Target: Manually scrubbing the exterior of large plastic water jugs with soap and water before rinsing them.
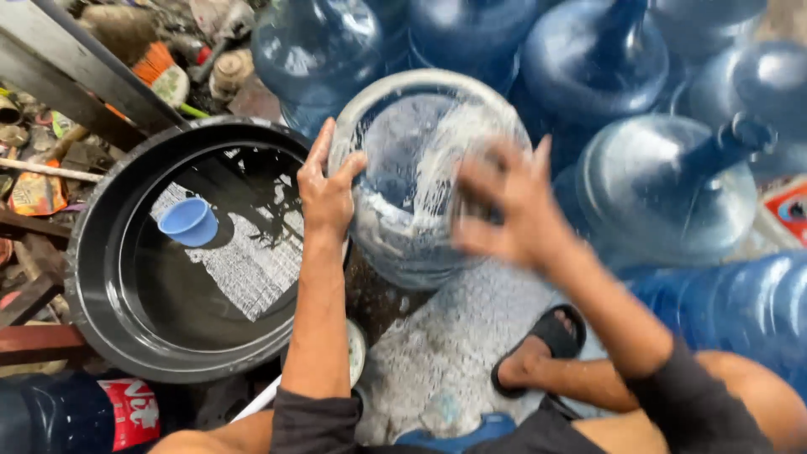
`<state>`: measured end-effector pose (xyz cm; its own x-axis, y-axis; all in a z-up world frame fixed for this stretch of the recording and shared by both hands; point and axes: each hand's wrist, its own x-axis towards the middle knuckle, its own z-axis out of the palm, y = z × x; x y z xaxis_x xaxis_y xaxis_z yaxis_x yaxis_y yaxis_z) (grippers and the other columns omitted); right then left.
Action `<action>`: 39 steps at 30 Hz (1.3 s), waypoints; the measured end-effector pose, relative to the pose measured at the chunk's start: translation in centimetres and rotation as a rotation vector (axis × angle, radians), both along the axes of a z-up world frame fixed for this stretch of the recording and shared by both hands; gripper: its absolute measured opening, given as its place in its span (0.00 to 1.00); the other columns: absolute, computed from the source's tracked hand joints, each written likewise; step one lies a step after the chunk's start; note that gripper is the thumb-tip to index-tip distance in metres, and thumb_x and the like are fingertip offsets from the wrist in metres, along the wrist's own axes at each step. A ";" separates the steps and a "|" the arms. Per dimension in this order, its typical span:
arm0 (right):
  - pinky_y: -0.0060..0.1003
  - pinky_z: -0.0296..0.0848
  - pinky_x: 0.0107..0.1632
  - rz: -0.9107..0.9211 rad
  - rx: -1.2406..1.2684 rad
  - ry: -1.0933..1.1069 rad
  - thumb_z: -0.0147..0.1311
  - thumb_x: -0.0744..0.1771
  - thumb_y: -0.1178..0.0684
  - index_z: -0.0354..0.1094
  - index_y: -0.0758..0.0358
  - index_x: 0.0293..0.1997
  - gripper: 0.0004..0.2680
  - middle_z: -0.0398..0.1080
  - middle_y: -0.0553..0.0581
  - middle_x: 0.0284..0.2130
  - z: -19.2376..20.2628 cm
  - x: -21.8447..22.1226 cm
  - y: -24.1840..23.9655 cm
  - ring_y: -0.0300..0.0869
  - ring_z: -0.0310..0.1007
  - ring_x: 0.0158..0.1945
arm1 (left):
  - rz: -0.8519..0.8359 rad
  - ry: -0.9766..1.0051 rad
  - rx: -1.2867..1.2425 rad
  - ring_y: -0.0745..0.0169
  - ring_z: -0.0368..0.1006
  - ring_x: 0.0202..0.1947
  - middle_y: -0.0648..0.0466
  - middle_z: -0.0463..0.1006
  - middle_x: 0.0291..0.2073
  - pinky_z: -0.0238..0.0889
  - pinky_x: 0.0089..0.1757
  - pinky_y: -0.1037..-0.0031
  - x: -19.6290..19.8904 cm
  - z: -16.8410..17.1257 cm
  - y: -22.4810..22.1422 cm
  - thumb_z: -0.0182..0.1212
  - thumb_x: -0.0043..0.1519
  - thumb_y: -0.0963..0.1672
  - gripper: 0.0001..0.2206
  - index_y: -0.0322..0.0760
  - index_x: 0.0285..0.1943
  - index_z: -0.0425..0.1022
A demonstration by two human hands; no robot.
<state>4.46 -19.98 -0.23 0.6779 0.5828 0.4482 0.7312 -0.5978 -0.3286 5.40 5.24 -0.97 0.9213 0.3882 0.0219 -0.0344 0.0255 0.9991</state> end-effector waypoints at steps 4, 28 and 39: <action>0.74 0.26 0.58 -0.243 0.027 0.110 0.55 0.58 0.36 0.57 0.48 0.62 0.27 0.48 0.64 0.59 -0.6 -1.1 -0.5 0.57 0.43 0.67 | -0.101 -0.024 -0.145 0.51 0.63 0.61 0.43 0.58 0.65 0.65 0.55 0.71 -0.2 -1.1 -0.1 0.60 0.49 0.40 0.31 0.31 0.65 0.56; 0.47 0.37 0.69 -0.435 0.858 0.228 0.55 0.60 0.33 0.40 0.56 0.71 0.36 0.36 0.64 0.65 -16.2 -6.7 3.0 0.50 0.38 0.69 | 0.053 -0.066 0.090 0.43 0.55 0.65 0.41 0.59 0.64 0.47 0.62 0.58 0.3 -2.0 -0.6 0.63 0.53 0.45 0.28 0.43 0.65 0.63; 0.52 0.43 0.67 -0.425 0.992 0.169 0.58 0.63 0.40 0.34 0.54 0.73 0.35 0.31 0.68 0.65 -18.9 -6.3 5.9 0.53 0.41 0.68 | 0.171 -0.095 -0.018 0.37 0.51 0.67 0.34 0.53 0.66 0.40 0.64 0.52 0.5 -1.7 -1.7 0.60 0.54 0.45 0.32 0.40 0.69 0.55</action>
